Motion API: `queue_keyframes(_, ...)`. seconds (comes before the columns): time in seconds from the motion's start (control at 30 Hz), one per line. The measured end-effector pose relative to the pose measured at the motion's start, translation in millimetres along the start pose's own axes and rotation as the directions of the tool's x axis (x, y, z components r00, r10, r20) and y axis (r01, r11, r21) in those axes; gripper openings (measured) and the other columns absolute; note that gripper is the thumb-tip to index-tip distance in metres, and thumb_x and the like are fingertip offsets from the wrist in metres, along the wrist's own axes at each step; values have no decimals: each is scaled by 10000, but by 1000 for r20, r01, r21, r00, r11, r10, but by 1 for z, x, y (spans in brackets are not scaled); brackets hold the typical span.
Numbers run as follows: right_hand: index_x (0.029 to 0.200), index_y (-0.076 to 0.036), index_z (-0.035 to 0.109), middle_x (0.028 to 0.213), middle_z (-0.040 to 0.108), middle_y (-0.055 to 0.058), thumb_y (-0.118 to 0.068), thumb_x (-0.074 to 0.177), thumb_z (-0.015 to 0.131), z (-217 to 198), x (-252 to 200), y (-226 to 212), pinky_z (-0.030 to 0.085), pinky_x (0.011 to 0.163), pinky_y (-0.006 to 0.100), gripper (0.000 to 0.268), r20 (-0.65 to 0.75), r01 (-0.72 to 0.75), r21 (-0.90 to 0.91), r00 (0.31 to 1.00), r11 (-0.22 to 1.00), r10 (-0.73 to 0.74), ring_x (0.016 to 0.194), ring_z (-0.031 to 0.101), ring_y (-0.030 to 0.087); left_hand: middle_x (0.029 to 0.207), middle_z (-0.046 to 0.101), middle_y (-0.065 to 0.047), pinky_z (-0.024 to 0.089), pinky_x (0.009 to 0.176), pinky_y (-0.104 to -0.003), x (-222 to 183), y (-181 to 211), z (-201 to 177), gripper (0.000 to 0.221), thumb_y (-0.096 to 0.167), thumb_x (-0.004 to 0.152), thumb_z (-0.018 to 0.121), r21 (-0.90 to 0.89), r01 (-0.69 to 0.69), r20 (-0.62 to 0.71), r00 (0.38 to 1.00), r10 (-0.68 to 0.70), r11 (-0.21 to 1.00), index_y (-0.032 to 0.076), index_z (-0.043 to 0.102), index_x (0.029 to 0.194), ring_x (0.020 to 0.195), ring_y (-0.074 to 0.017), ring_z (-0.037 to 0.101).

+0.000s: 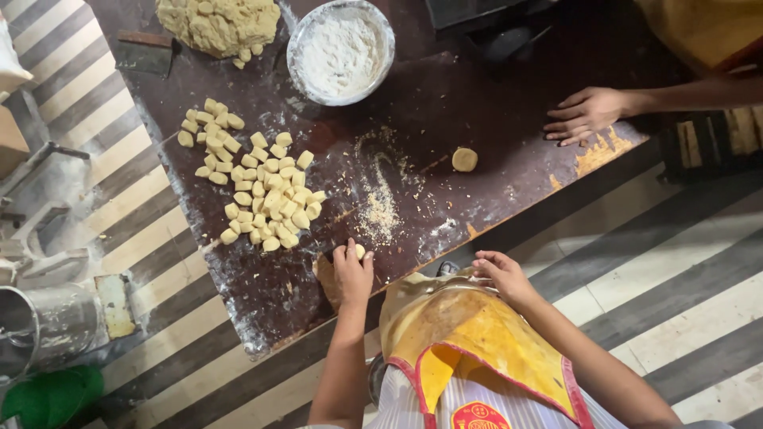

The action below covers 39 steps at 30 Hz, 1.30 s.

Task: Preparing small circular dough disks by flattening pre-cut dough pieces on a table.

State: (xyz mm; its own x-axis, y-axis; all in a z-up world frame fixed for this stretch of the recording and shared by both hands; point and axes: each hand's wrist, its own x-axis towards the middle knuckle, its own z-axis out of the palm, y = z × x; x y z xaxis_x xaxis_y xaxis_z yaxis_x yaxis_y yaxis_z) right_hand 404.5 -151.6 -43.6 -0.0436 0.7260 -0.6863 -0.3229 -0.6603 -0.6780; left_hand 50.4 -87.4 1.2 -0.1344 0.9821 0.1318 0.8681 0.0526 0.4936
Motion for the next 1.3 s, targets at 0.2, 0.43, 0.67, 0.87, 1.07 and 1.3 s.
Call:
queue_keyframes(0.2,1313,-47,585,1105,695,56,-188,995,615,1,-9,-1,560,774,324,349,-36,-41,-11,999,999,41,922,664,163,1171,600,-142,544,892,-416,18,25,-12,347,211,924,718,-72,58,100,994,-51,996,77,704,1244,1023,-330,651)
queue_keyframes(0.43,1302,-32,589,1079,689,41,-189,996,613,-9,1,18,570,772,322,344,-20,-6,21,1000,1000,6,921,668,151,1193,639,-137,556,922,-408,67,63,11,365,144,913,699,-212,-250,-58,968,244,945,51,677,1266,1077,-331,661)
queue_keyframes(0.67,1291,-47,596,1052,683,31,-201,986,629,-20,-10,11,551,738,309,343,-55,1,60,998,998,2,913,638,146,1142,654,-131,539,913,-417,36,41,-9,396,155,892,706,-165,-224,54,970,236,960,75,693,1280,1060,-329,642)
queue_keyframes(0.87,1293,-78,594,1061,670,25,-230,985,627,-25,-17,5,503,690,303,345,-100,-109,3,989,994,108,915,621,154,1059,666,-85,448,1009,-533,14,23,-47,443,356,855,748,119,-127,102,988,115,985,144,708,1243,1008,-300,648)
queue_keyframes(1.07,1296,-55,608,1058,674,42,-228,984,624,-33,0,8,563,773,319,358,-101,-52,-80,994,995,44,947,650,156,1407,560,-146,327,1126,-561,54,14,-16,584,411,1007,555,46,83,13,996,-84,995,111,504,1505,1304,-378,508)
queue_keyframes(1.3,1309,-19,603,1048,685,60,-215,985,633,-22,-7,-2,569,794,326,380,-36,20,-137,999,990,-25,919,660,158,1709,75,-195,-78,1198,-648,69,16,3,766,458,982,474,347,118,191,962,-193,930,119,242,1629,1578,-361,-31)
